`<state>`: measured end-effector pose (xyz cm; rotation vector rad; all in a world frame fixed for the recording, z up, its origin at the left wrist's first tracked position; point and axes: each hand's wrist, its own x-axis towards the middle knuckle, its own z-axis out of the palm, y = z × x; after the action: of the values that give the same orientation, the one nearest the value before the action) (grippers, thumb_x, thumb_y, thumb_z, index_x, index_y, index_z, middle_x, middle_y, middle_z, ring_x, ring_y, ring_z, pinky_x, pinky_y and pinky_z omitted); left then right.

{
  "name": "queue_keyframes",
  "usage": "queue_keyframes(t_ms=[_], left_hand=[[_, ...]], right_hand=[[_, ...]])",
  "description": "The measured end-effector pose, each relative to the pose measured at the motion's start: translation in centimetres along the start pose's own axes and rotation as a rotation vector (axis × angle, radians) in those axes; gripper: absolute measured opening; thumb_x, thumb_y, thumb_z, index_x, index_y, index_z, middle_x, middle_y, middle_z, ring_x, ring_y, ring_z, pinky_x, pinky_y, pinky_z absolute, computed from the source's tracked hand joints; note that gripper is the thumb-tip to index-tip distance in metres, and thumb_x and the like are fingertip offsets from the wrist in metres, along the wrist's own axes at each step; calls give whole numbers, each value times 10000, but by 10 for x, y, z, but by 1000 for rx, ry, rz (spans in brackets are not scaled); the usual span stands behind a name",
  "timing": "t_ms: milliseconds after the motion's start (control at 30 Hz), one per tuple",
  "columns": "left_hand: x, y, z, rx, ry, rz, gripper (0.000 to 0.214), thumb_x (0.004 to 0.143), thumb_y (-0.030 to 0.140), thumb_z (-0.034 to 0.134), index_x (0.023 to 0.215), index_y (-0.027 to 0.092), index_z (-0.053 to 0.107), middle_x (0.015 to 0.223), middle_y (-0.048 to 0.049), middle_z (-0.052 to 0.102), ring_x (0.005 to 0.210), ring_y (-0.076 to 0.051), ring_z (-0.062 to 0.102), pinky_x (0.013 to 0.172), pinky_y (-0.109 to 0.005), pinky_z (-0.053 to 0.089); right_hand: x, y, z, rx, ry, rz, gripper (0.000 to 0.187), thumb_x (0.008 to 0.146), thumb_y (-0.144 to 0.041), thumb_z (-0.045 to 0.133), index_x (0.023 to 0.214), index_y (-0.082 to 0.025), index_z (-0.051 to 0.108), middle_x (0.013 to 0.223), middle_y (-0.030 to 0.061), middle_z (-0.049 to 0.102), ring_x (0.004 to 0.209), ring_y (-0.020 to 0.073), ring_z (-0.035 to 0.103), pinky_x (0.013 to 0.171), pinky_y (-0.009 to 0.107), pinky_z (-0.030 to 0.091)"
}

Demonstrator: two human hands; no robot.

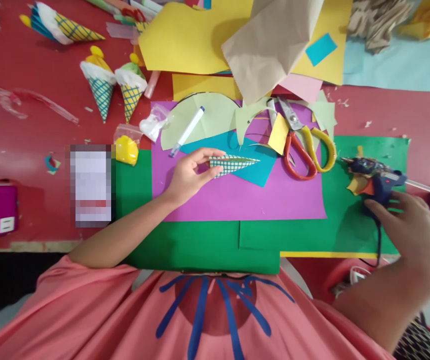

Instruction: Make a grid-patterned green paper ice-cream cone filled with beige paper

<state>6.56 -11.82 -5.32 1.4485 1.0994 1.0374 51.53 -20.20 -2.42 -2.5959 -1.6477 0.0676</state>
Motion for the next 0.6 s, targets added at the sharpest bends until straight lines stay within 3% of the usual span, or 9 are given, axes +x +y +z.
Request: queue_keyframes(t_ms=[67,200,300,367,433,500,600], left_hand=[[0,0,0,14,-4,-4,305,787,350,735,1043,206,655,1032,-39,733,933,-162,717,733,-225,619],[1,-2,0,-3,-12,4,295,782,317,742,1045,213,659,1031,-28,735,921,-137,714,752,-203,608],[1,-2,0,14,-19,6,291,784,317,739,1044,214,661,1043,-31,733,926,-136,711,789,-215,604],[1,-1,0,28,-27,2,293,788,331,734,1046,213,659,1055,-37,731,931,-146,711,798,-234,606],[1,-1,0,27,-35,4,294,790,334,732,1048,213,657,1064,-39,728,946,-152,710,815,-244,604],[1,0,1,19,-38,5,287,790,323,733,1045,215,658,1072,-37,726,961,-150,706,831,-244,598],[0,-1,1,9,-33,16,271,791,290,731,1043,223,659,1062,-23,727,951,-136,704,822,-227,592]], right_hand=[[8,-16,1,68,-37,206,268,549,-164,835,758,-219,677,705,74,663,567,173,584,557,343,429],[18,-42,-8,322,-99,461,254,518,-30,780,600,-224,639,540,14,588,489,127,518,577,365,418],[14,-48,-11,569,15,591,244,501,-67,765,498,-231,584,506,13,554,449,119,494,560,398,417],[8,-50,-11,833,153,539,186,470,-151,758,503,-230,593,548,38,581,458,150,537,558,429,429],[0,-56,-13,1022,208,414,165,423,-215,749,508,-214,608,650,93,638,491,191,591,556,452,438],[-8,-68,-18,1114,131,343,168,409,-217,733,517,-206,605,768,151,685,530,223,629,515,432,425],[-22,-97,-27,1277,-93,345,239,416,-131,685,602,-234,575,816,155,711,519,228,634,413,353,369]])
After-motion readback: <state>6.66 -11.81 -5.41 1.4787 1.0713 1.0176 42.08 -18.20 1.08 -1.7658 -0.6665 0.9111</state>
